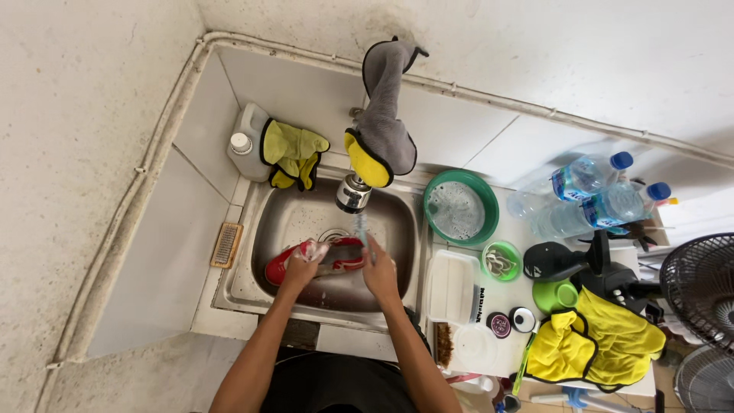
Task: The person scrubs a red and white sneaker in a sink using a toothbrush and a larger brush. They rinse the shoe under running water and continue scrubbing different parts of the shoe, including the sole and laces.
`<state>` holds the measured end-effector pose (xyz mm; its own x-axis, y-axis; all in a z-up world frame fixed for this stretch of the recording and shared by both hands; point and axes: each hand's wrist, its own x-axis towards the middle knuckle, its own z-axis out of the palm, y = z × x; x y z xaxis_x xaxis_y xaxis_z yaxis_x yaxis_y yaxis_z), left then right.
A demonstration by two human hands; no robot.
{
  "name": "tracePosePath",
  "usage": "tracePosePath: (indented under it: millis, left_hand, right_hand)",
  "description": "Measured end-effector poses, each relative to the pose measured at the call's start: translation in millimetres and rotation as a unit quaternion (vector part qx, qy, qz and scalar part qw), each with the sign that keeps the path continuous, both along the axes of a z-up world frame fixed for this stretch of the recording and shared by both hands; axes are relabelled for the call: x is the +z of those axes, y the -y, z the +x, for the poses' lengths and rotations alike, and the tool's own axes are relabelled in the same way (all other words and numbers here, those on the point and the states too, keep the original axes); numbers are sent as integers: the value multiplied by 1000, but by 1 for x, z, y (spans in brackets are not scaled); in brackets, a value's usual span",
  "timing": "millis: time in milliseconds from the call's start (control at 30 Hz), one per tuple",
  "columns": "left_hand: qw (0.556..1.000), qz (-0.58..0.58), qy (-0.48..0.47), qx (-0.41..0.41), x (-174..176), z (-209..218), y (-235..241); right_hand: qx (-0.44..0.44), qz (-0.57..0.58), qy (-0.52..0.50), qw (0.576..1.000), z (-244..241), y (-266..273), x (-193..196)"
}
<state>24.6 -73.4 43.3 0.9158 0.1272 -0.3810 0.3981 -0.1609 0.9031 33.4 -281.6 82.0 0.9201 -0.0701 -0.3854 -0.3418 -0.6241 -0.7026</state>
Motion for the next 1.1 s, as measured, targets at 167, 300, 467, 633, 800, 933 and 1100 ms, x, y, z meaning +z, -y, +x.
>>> tracePosePath:
  millis: [167, 300, 467, 633, 800, 933, 1100]
  left_hand:
    - [990, 57, -44, 123, 0, 20, 27]
    - [995, 59, -31, 67, -5, 26, 37]
    - [992, 105, 19, -71, -4, 13, 30]
    - [989, 83, -13, -124, -20, -9, 32]
    - [990, 50, -56, -123, -30, -10, 26]
    - [983, 36, -116, -137, -23, -4, 29]
    - [991, 51, -79, -97, -40, -2, 26]
  right_hand:
    - [9, -123, -18, 992, 3, 20, -24]
    - [82, -171, -81, 978, 24, 35, -27]
    - [14, 50, 57, 997, 105, 17, 16]
    - [3, 189, 151, 970, 148, 6, 71]
    - [44, 164, 193, 966, 162, -2, 90]
    - [66, 148, 202, 966, 148, -13, 58]
    - [224, 178, -48, 957, 62, -62, 9]
